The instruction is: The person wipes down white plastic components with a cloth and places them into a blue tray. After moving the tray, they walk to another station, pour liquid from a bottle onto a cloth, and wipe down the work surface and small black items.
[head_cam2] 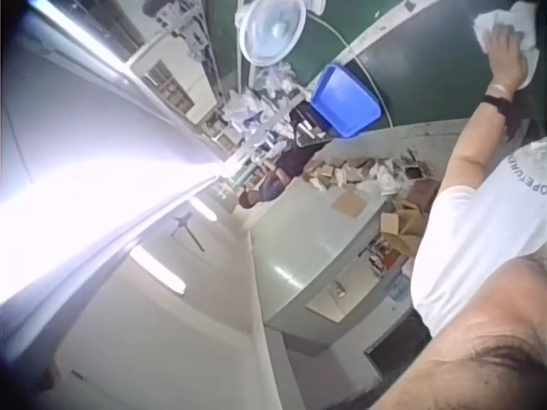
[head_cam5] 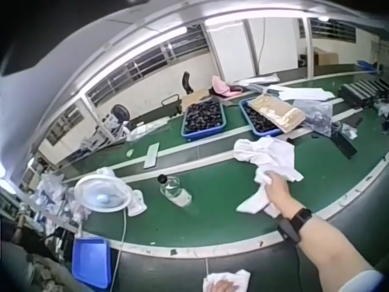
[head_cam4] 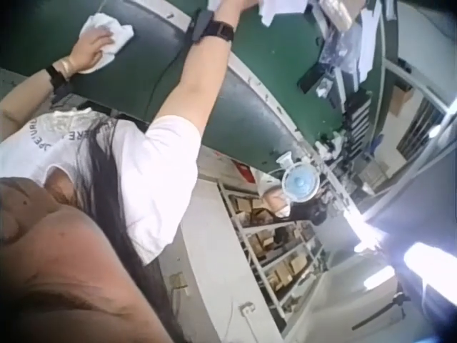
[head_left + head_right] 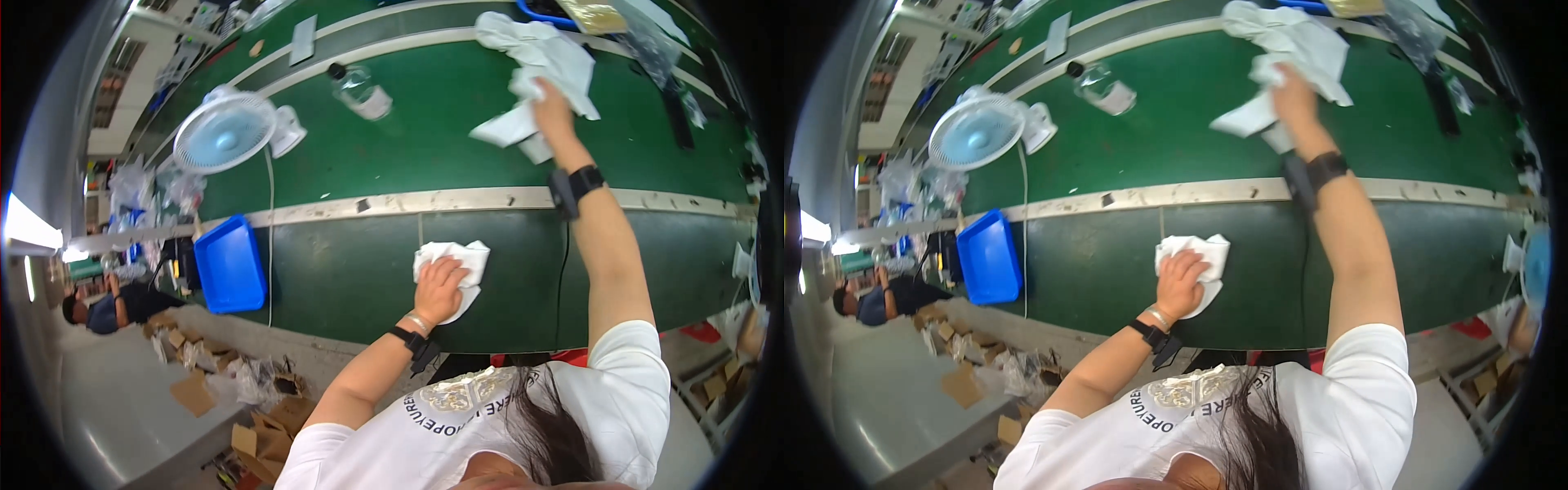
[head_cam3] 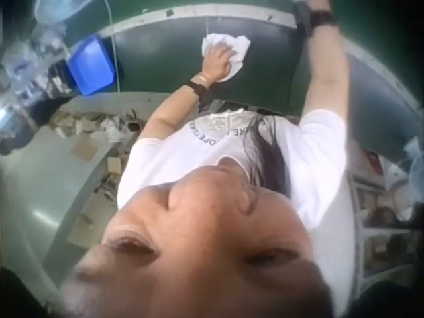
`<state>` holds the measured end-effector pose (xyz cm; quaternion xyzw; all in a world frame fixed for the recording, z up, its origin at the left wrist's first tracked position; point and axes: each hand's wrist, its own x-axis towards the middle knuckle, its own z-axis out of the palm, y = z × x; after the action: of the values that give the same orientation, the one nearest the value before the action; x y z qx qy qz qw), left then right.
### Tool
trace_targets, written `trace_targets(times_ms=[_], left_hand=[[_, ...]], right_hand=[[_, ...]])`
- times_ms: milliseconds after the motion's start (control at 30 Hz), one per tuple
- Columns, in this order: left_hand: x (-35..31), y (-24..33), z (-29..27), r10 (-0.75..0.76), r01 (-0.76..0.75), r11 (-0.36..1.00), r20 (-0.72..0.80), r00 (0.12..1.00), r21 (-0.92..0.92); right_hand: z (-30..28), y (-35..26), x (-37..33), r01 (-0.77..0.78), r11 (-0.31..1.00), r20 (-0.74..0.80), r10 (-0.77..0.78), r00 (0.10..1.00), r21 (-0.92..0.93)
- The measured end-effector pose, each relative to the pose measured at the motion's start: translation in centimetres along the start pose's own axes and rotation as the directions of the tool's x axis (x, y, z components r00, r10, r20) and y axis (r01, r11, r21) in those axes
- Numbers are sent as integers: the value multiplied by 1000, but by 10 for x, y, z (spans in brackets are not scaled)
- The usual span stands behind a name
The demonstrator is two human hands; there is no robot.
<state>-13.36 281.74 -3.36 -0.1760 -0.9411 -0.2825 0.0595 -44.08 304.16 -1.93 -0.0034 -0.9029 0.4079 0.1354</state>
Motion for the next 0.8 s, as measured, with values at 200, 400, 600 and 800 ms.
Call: trace_targets(times_ms=[200, 400, 600, 800], left_hand=[[7, 1, -3, 13, -15, 999, -44, 999, -36], [-25, -8, -20, -30, 14, 994, -142, 989, -113], [-117, -36, -86, -258, 233, 958, -153, 954, -167], [-140, -51, -73, -284, 306, 952, -326, 901, 15]], right_hand=[[117, -77, -80, 348, 937, 241, -335, 911, -11], [117, -208, -148, -249, 752, 779, -512, 362, 610], [141, -180, -56, -219, 842, 710, -244, 661, 493], [252, -242, -122, 494, 859, 483, -377, 791, -138]])
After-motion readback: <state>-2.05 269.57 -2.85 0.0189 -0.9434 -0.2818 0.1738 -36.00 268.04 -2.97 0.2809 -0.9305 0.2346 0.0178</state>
